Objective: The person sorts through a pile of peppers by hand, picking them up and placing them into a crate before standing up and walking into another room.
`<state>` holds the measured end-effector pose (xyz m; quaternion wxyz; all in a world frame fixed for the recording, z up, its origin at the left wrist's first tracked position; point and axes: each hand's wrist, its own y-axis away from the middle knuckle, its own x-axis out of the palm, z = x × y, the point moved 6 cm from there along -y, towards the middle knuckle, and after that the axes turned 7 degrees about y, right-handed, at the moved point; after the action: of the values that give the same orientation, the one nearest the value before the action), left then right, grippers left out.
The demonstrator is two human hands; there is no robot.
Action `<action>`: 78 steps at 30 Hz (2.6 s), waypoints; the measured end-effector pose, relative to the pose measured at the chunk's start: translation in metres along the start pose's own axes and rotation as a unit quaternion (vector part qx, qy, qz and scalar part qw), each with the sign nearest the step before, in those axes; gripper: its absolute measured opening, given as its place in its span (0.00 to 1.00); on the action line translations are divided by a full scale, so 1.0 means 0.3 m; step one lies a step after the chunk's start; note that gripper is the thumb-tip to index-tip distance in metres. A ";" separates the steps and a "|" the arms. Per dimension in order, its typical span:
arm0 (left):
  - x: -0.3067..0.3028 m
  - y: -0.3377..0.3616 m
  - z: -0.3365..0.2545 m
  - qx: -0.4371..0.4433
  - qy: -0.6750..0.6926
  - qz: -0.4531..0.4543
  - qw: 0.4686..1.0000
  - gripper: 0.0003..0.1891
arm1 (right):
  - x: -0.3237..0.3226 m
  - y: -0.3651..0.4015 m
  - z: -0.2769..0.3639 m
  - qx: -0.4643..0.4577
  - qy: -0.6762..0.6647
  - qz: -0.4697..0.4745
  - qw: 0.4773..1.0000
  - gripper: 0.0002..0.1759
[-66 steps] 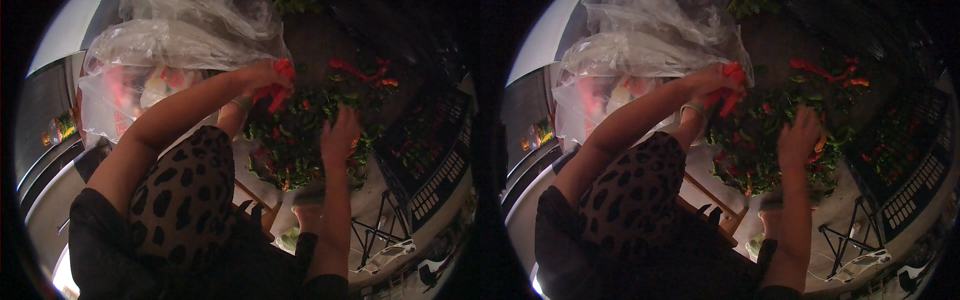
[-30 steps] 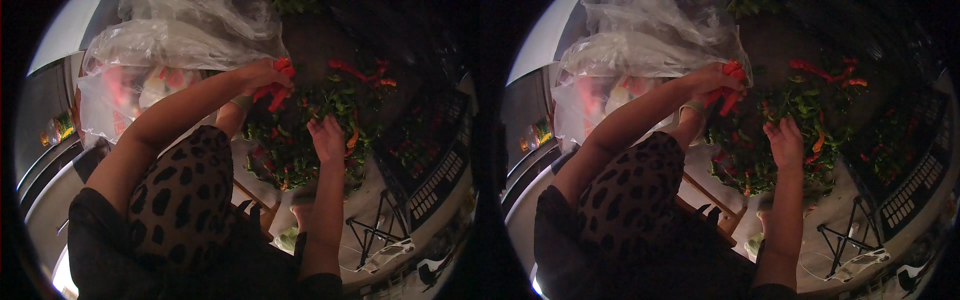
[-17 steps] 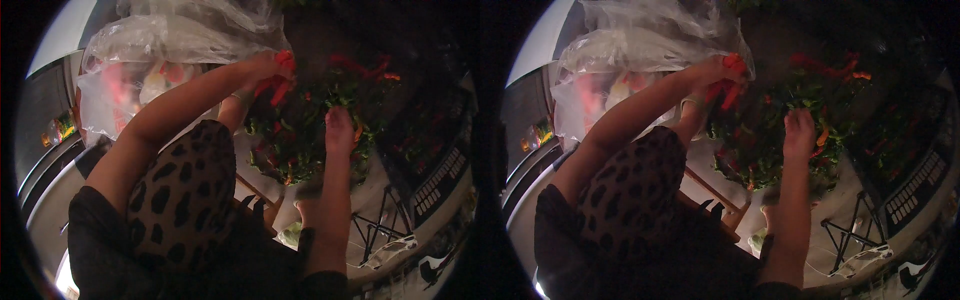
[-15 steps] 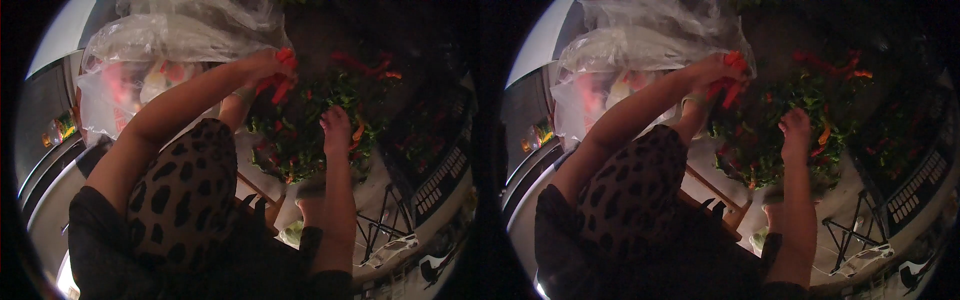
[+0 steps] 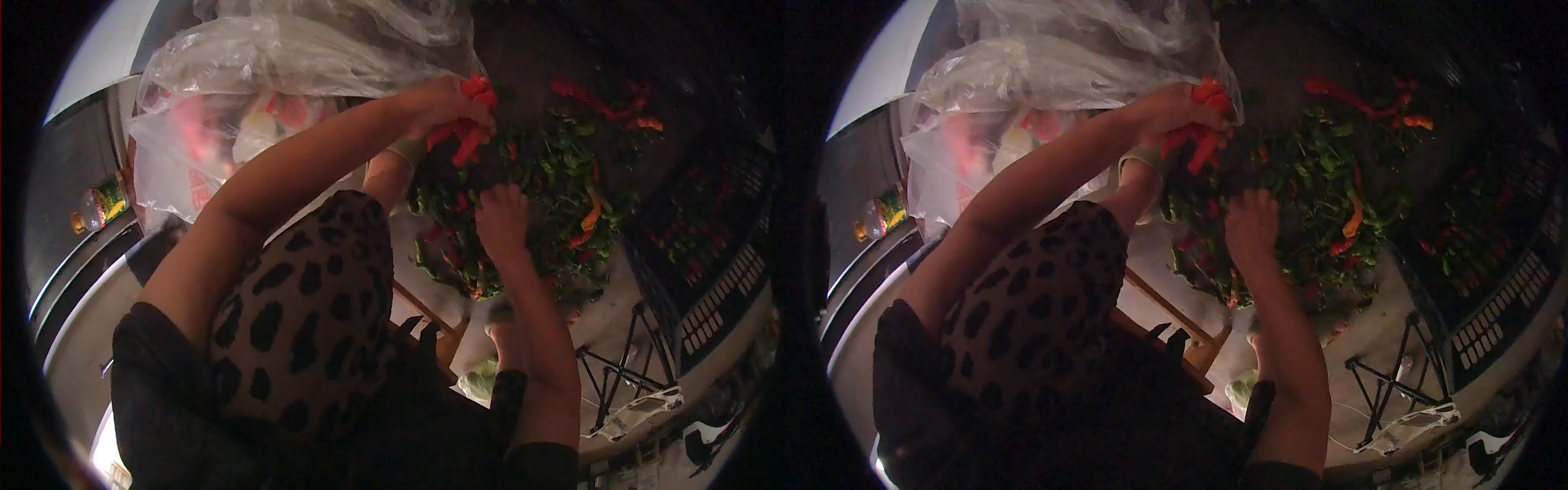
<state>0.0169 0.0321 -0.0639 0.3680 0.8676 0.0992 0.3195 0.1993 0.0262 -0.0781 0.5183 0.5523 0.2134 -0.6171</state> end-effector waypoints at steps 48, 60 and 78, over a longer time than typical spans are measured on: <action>0.148 0.010 0.037 0.014 0.066 0.014 0.998 0.11 | -0.151 0.007 -0.148 0.211 -0.911 -0.095 0.342 0.10; 0.165 0.041 0.002 0.077 -0.090 -0.023 0.993 0.14 | -0.316 -0.017 -0.133 0.245 -0.525 -0.166 0.798 0.12; 0.318 -0.016 0.094 0.007 -0.244 -0.002 0.970 0.09 | -0.448 0.046 -0.194 0.083 -0.068 -0.088 0.990 0.08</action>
<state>0.1089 0.0580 -0.0363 0.3755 0.9217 0.0104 0.0968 0.2182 0.1241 0.0301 0.4279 0.5288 0.1736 -0.7122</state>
